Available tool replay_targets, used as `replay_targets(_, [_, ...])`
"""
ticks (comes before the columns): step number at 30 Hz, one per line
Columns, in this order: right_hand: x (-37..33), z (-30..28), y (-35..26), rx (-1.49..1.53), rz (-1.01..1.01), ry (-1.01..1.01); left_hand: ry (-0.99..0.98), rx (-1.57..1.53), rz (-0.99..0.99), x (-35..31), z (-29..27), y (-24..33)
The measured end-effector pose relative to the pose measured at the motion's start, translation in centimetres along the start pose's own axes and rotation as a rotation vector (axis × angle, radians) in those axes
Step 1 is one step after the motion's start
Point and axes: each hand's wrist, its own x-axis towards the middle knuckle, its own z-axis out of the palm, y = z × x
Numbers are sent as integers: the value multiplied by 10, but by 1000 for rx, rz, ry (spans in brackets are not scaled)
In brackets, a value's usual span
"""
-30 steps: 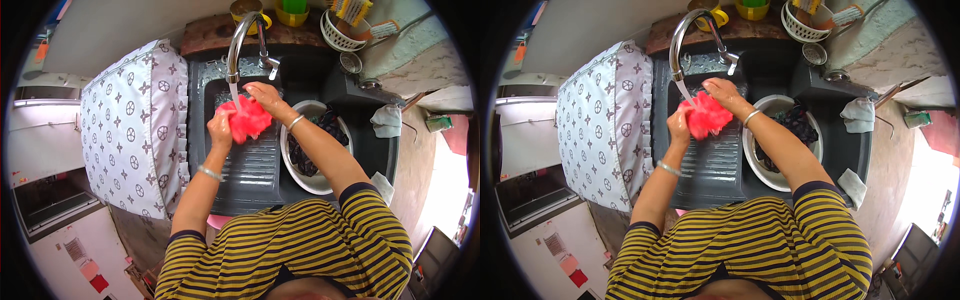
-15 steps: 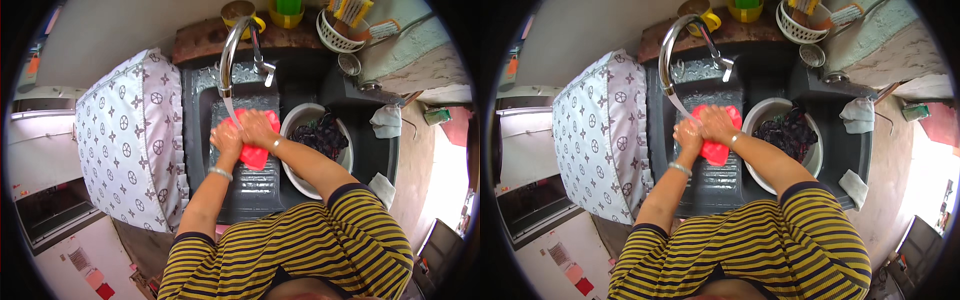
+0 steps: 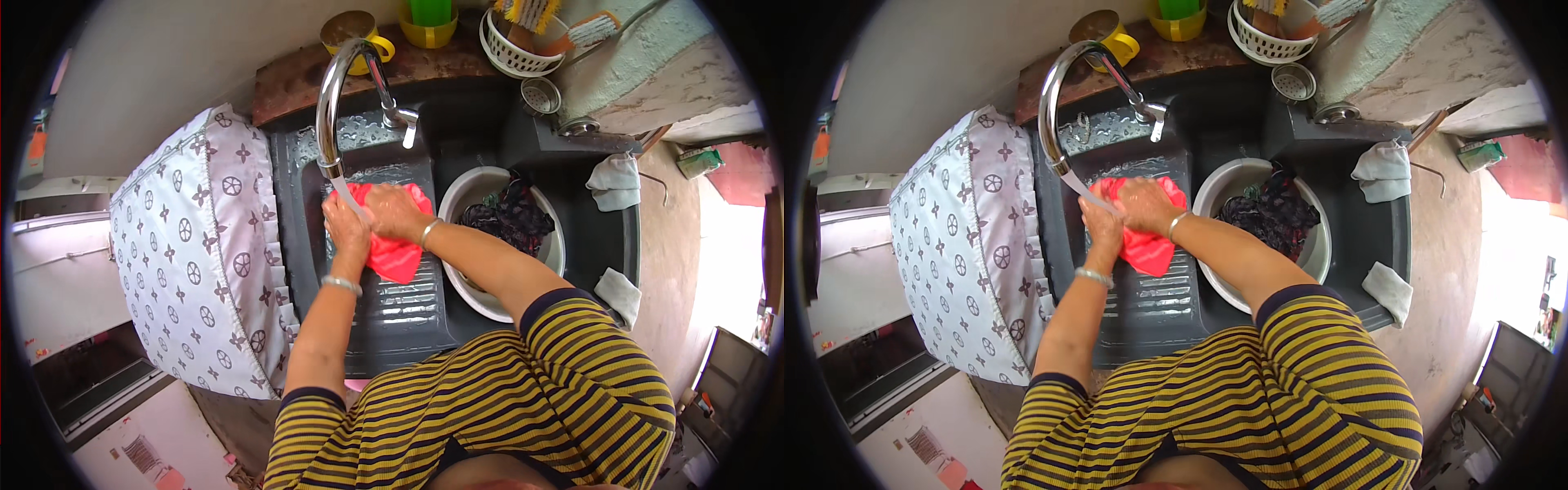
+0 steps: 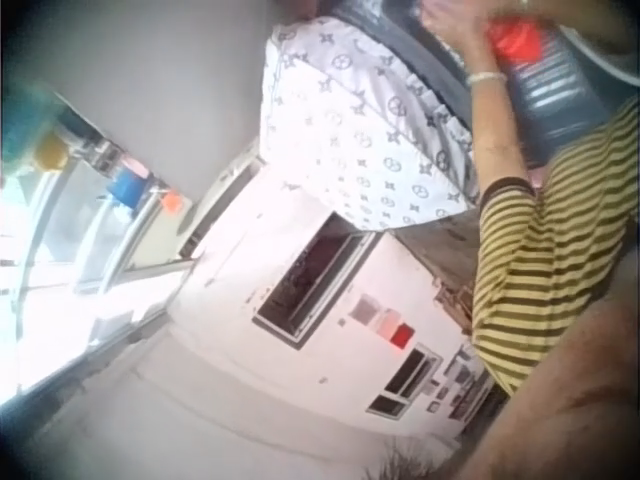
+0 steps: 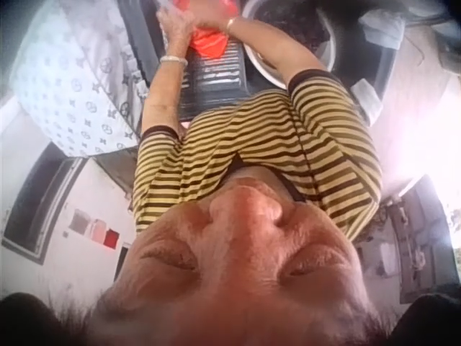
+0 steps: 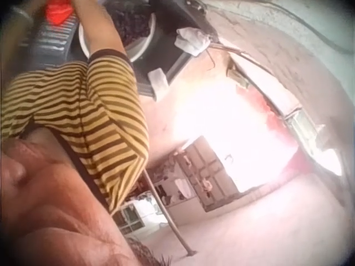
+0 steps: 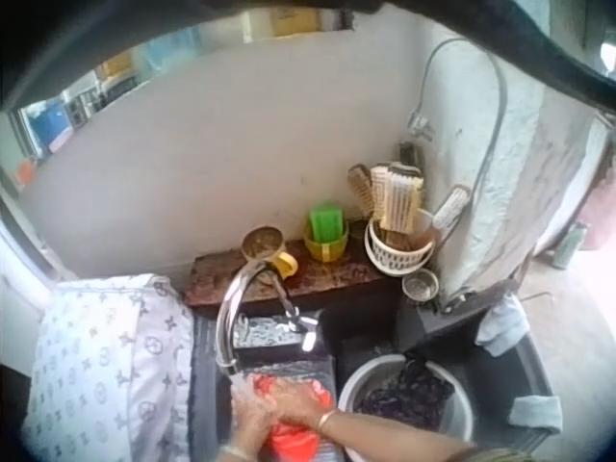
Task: Hand washing clothes in a sink and hanging them to dry.
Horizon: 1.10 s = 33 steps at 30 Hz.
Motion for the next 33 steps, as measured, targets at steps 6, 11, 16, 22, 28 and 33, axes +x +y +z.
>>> replay_targets(6, [-6, -26, 2, 11, 558, -138, -657, -440, -240, 0, 1, -42])
replay_targets(11, [-54, -17, -23, -119, 34, -91, -189, -190, 48, -67, -19, 0])
replay_targets(16, [31, -4, -2, 172, 418, 137, -406, -32, -338, 26, -4, -12])
replay_targets(22, [-38, -36, -23, 127, -116, 330, 94, -506, 164, -26, -51, 23])
replay_targets(28, [-22, -32, -17, -122, -91, -134, -74, -137, 188, -38, 1, -20])
replay_targets(33, [28, -16, 22, -55, 168, 216, -523, 77, 3, 40, 7, -15])
